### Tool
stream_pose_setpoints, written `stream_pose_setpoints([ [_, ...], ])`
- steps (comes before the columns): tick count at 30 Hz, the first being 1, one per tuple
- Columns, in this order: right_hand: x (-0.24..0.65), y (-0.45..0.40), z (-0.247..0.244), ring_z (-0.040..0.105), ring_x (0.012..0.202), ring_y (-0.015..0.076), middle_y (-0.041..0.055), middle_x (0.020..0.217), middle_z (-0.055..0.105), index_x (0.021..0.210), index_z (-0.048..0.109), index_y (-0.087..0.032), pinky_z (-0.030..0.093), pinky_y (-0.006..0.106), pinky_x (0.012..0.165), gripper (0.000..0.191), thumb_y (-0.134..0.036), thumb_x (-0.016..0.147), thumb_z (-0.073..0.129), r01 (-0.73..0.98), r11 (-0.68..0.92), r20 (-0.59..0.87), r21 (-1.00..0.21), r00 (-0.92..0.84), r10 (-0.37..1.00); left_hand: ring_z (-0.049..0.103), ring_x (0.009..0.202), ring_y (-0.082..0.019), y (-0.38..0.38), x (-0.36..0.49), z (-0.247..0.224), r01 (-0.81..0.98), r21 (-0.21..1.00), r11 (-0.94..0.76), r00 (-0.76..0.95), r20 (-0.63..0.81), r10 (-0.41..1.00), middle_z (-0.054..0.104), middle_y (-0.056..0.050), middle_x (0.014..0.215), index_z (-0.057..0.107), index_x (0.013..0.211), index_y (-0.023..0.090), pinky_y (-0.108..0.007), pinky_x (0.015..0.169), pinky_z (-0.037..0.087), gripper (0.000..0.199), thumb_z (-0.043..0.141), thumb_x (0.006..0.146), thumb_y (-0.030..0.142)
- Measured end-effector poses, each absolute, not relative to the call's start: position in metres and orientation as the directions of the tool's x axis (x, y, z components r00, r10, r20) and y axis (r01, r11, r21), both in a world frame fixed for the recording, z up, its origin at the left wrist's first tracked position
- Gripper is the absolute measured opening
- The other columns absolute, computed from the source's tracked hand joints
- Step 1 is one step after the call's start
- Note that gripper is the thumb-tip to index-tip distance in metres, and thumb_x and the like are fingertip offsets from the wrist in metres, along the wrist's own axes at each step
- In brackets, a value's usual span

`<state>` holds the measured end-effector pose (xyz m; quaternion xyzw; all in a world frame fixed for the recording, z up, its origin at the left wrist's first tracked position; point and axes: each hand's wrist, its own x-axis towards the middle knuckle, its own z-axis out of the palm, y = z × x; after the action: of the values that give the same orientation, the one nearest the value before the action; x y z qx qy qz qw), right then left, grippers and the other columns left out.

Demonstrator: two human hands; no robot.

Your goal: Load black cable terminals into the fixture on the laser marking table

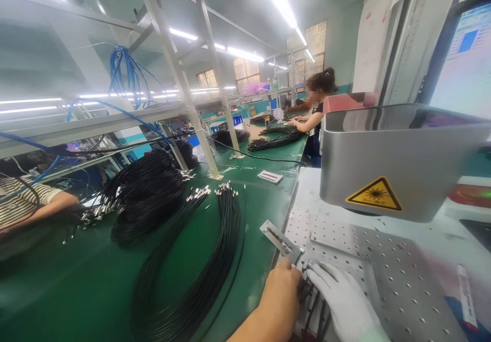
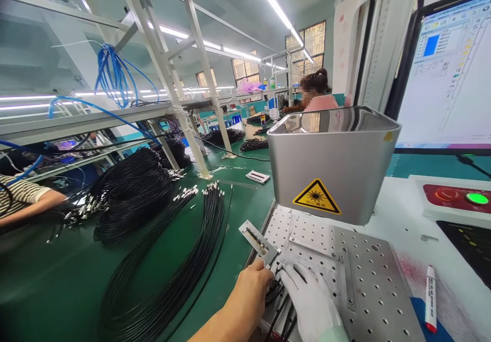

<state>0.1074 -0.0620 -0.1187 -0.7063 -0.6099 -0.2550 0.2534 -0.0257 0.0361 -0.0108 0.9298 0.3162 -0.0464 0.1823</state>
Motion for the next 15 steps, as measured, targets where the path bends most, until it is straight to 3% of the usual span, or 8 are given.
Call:
stream_pose_setpoints([
  [4,0.11,-0.063,-0.117,0.055,0.103,0.0184,-0.0063,0.116,0.066,0.111,0.067,-0.028,0.039,0.035,0.089,0.051,-0.004,0.071,0.047,0.993,-0.107,0.677,-0.044,0.108,0.728,0.064,0.088,-0.025,0.035,-0.025,-0.005,0.613,0.248,-0.75,0.787,-0.274,0.552,0.061,-0.012,0.108,0.065,0.092,0.016,-0.032,0.074,0.049,0.024,0.047,0.078,0.01],
  [10,0.116,-0.065,-0.119,0.054,0.106,0.0181,-0.0054,0.123,0.063,0.117,0.064,-0.027,0.038,0.034,0.088,0.058,-0.001,0.068,0.044,0.993,-0.071,0.635,0.091,-0.003,0.773,0.063,0.097,-0.028,0.033,-0.021,0.003,0.622,0.209,-0.755,0.77,-0.338,0.541,0.06,-0.014,0.114,0.065,0.1,0.013,-0.034,0.084,0.051,0.033,0.041,0.078,0.005],
  [15,0.112,-0.06,-0.116,0.057,0.1,0.018,-0.0052,0.113,0.067,0.106,0.068,-0.027,0.039,0.034,0.087,0.05,-0.004,0.066,0.048,0.995,-0.1,0.692,0.002,0.071,0.718,0.061,0.103,-0.028,0.03,-0.019,0.008,0.604,0.183,-0.775,0.777,-0.351,0.523,0.06,-0.015,0.116,0.063,0.104,0.012,-0.036,0.09,0.05,0.033,0.039,0.083,0.007],
])
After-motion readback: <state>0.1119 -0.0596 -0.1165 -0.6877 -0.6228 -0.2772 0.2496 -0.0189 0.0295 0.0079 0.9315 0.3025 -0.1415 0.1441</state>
